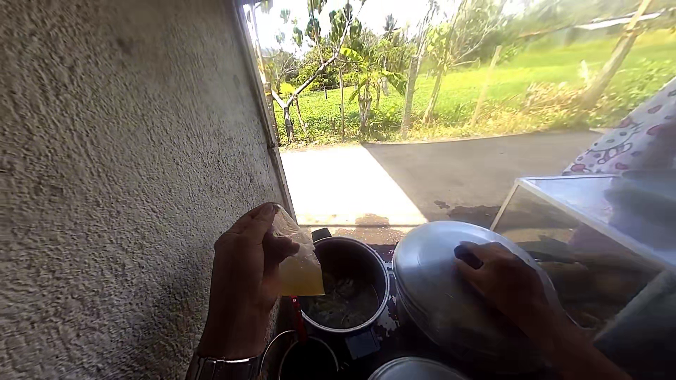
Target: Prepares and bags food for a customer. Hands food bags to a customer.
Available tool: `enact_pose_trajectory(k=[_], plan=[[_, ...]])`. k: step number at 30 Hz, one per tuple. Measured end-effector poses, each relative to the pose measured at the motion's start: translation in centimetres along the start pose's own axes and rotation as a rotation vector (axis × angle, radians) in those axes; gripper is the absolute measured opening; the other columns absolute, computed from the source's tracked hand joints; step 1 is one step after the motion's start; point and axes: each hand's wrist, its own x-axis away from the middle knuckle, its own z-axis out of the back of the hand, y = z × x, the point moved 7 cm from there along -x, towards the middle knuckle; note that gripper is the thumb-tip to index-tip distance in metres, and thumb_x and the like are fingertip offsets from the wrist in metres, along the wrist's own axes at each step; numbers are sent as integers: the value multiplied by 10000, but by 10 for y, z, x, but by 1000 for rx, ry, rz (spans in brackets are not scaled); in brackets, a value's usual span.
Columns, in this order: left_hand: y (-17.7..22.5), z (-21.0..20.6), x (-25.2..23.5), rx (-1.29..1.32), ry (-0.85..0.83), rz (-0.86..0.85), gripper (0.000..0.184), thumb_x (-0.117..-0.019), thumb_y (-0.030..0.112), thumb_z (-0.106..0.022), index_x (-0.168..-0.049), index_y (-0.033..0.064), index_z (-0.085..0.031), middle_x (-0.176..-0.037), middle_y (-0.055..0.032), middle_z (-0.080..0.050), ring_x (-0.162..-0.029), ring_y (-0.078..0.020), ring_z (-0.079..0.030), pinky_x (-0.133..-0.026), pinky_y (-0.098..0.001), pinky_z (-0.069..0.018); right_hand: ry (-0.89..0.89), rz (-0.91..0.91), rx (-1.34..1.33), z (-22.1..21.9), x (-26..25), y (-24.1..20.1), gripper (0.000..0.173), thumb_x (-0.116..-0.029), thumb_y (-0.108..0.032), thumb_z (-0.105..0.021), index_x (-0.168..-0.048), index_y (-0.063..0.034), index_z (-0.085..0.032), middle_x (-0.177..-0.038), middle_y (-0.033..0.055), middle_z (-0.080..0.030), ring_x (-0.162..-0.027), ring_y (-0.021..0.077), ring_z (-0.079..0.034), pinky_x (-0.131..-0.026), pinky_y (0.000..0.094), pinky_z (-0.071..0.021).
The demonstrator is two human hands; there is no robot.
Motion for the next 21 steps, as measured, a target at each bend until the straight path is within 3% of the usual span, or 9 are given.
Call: enact_pose_trajectory(k=[3, 5, 8, 13, 21], plan=[[4, 7, 4, -2, -6, -41, 156, -1016, 156, -600, -1035, 43, -705, -629, -36, -544, -446, -97, -522, -456, -289, -561, -21, 85, -50, -1, -19, -85, 355, -903, -349, -727, -1159, -104, -758, -996, 134, -699, -889, 315, -701, -707, 536, -578], [7, 10, 9, 1, -15, -74, 173, -1030, 136, -564, -1051, 36, -703, -624, -36, -554, -454, -104, -543, -460, -293, -564, -98, 140, -83, -31, -34, -137, 315, -898, -360, -713, -1088, -114, -761, -937, 97, -680, -866, 265, -691, -708, 472, -585], [11, 15, 17, 11, 0, -113, 179, -1035, 122, -553, -1021, 29, -704, -607, -37, -554, -440, -108, -549, -437, -293, -562, -300, 180, -115, -99, -47, -188, 276, -913, -356, -665, -1011, -106, -732, -948, 119, -668, -907, 289, -687, -744, 477, -579], [12, 21, 27, -5, 9, -95, 199, -1055, 129, -514, -1022, 40, -688, -573, -7, -498, -429, -94, -520, -439, -288, -558, -478, 155, -136, -167, -39, -213, 310, -952, -373, -613, -1035, -94, -719, -1029, 153, -671, -985, 320, -682, -806, 500, -570], [9, 28, 30, 33, -32, -68, 203, -1050, 142, -533, -1015, 43, -706, -576, -32, -534, -437, -97, -547, -438, -280, -559, -528, 122, -162, -181, -20, -223, 299, -943, -367, -614, -1044, -103, -713, -1024, 142, -662, -964, 304, -684, -796, 488, -572]])
